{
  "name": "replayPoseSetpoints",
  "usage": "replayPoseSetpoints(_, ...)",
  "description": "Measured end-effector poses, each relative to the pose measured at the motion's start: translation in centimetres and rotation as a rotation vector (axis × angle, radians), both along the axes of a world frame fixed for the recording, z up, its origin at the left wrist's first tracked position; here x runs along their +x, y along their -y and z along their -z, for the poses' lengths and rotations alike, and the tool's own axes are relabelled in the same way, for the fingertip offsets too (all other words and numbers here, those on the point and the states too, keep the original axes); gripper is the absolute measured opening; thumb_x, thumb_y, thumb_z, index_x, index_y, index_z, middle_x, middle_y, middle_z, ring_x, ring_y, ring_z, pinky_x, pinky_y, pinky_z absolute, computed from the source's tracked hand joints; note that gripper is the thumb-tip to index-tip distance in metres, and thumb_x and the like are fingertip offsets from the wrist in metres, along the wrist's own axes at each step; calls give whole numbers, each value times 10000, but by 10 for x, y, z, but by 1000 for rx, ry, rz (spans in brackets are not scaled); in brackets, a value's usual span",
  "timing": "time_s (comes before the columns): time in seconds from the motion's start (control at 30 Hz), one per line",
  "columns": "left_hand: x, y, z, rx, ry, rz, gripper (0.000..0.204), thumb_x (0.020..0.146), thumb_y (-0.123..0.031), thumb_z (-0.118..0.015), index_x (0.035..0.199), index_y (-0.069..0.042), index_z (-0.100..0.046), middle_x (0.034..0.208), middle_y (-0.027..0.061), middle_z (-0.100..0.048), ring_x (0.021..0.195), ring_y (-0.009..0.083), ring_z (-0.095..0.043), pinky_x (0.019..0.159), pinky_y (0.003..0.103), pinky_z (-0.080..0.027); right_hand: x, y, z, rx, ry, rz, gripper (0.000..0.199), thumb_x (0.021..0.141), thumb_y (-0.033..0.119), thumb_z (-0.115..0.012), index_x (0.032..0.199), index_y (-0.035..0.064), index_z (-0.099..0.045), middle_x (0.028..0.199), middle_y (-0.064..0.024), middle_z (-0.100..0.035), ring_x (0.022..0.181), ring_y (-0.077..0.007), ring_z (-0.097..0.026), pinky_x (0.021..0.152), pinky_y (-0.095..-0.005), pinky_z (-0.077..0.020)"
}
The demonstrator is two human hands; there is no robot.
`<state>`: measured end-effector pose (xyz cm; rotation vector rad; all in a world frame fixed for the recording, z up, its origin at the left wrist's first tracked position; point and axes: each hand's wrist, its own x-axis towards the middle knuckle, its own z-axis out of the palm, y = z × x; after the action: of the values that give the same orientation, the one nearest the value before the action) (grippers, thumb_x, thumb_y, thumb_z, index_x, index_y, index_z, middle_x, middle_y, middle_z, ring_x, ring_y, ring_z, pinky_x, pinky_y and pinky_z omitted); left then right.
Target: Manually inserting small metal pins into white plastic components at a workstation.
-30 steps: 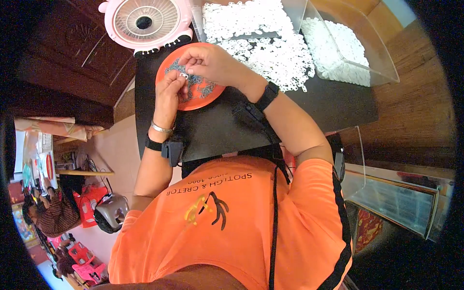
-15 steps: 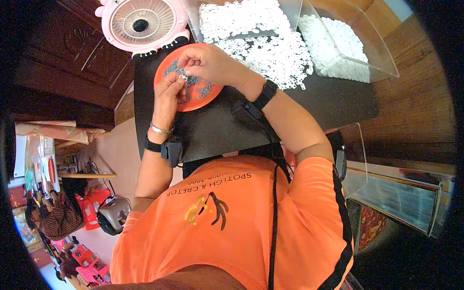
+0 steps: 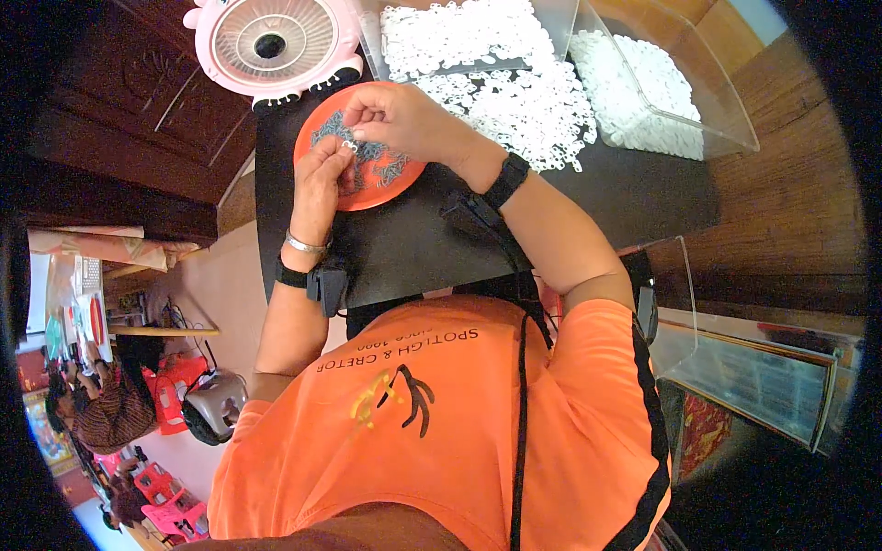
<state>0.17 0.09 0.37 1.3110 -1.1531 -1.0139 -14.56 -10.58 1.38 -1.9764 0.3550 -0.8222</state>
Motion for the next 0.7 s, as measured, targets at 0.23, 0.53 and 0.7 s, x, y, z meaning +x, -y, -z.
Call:
replayPoseSetpoints(0.23,0,0,2,-15,49,-19,183,856,-114,-472,694,-31,-490,587,7,-479,536,87,-445,504,241,-370,0,-5,-6,-36,-14,8,139,774,64,-620,891,-5,-593,796,-41,-615,731,-118,-585,679,-256,-489)
replayPoseSetpoints(0.53,-4,-2,-3,-5,40,-12,185,853,-103,-462,688,-25,-496,573,11,-476,527,93,-448,499,244,-373,0,-7,-4,-61,-12,37,121,754,58,-625,857,-1,-599,752,-59,-625,704,-132,-605,660,-267,-494)
replayPoseSetpoints(0.7,-7,-3,-4,5,90,-32,191,852,-98,-456,684,-20,-502,574,15,-485,520,94,-450,489,248,-369,0,-8,-4,-150,-22,38,88,785,40,-623,856,15,-578,706,-11,-592,657,-73,-556,617,-226,-465)
